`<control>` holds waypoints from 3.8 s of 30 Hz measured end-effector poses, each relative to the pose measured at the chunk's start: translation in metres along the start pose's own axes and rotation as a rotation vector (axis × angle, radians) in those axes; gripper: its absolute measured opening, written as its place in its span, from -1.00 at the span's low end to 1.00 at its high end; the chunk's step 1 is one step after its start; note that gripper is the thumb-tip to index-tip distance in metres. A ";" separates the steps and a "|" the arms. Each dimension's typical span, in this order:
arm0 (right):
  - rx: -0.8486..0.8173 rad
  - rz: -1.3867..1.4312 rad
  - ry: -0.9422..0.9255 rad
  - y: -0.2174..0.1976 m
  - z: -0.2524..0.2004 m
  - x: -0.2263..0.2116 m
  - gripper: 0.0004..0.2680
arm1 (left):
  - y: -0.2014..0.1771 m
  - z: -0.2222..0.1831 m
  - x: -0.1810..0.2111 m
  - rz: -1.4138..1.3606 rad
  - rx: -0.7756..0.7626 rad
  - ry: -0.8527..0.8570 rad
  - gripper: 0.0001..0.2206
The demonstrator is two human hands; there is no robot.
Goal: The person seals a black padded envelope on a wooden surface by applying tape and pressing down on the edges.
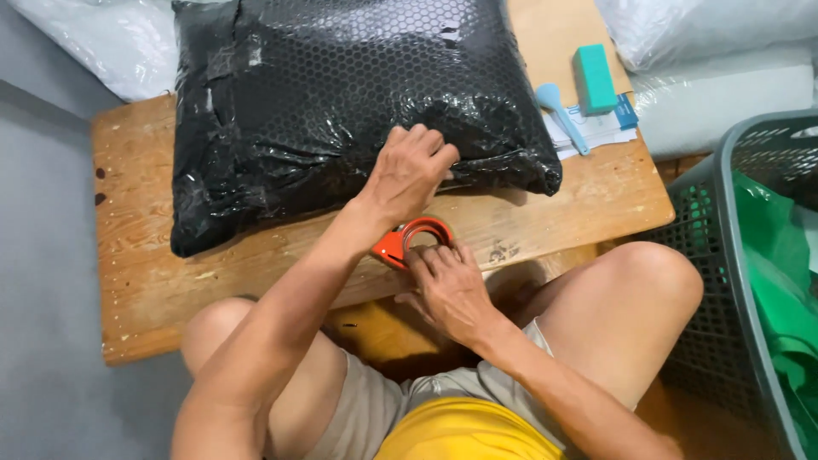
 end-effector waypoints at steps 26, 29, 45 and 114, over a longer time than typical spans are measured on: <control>-0.150 1.494 0.752 -0.012 -0.099 0.043 -0.69 | -0.075 -0.057 0.127 -1.624 0.135 -1.587 -0.22; -0.187 1.361 0.735 -0.009 -0.109 0.040 -0.70 | -0.071 -0.058 0.136 -1.673 0.212 -1.616 -0.19; -0.343 1.085 0.736 -0.001 -0.118 0.028 -0.83 | -0.037 -0.092 0.147 -1.612 0.710 -1.657 -0.51; 0.279 0.169 -0.185 -0.036 0.037 -0.034 -0.91 | -0.097 -0.025 0.149 -1.339 1.092 -0.507 -0.55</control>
Point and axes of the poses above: each hand's wrist, its own z-axis towards the middle knuckle, its own y-axis out of the palm, x = y × z, the point moved 3 cm from there along z, towards the middle knuckle, and after that the axes turned 14 degrees about y, right-handed, at the moved point
